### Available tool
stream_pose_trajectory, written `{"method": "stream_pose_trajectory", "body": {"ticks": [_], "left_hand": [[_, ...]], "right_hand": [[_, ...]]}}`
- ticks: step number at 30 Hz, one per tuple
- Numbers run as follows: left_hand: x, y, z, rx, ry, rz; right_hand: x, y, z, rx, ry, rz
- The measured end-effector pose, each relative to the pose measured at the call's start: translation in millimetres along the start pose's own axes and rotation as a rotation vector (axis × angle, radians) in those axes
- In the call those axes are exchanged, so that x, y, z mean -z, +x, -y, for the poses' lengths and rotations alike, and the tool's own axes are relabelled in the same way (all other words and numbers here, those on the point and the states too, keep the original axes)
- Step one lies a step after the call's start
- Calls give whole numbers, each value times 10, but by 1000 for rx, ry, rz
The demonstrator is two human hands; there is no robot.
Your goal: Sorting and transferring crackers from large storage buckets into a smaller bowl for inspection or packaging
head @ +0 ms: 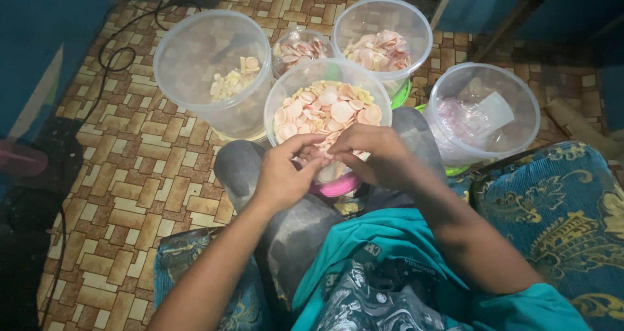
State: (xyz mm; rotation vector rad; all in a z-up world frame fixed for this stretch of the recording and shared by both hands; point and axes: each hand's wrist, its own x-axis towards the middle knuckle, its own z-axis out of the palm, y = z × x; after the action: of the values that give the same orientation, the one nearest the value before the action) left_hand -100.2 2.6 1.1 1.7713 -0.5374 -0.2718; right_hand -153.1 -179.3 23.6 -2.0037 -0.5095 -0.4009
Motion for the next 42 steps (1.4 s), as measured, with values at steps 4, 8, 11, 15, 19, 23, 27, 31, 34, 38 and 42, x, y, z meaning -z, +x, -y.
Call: {"method": "stream_pose_trajectory", "body": {"ticks": [4, 8, 11, 15, 19, 23, 27, 31, 34, 38, 42], "left_hand": [[69, 24, -10, 48, 49, -1], [103, 34, -32, -66, 157, -20], [99, -1, -151, -188, 248, -14], [10, 9, 24, -242, 365, 5], [72, 15, -64, -147, 372, 63], [77, 26, -22, -122, 455, 114], [78, 29, -3, -95, 478, 140], [51, 8, -55, -143, 527, 124], [47, 9, 0, -154, 507, 136], [18, -15, -4, -221, 578, 140], [-13, -18, -27, -293, 636, 138]], "right_hand": [[-66, -108, -216, -114, -4, -64], [-109, -126, -179, -285, 64, -118], [-130, -130, -181, -337, 63, -144], [-230, -141, -146, -301, -7, -181], [-247, -124, -72, -221, -134, -130], [-271, -115, -84, -191, -132, -133], [-269, -117, -99, -194, -88, -123], [-352, -205, -265, -190, -147, -134], [-393, -227, -286, -221, -210, -155], [-391, -213, -279, -133, -298, -189], [-510, -276, -459, -22, -370, -203]]}}
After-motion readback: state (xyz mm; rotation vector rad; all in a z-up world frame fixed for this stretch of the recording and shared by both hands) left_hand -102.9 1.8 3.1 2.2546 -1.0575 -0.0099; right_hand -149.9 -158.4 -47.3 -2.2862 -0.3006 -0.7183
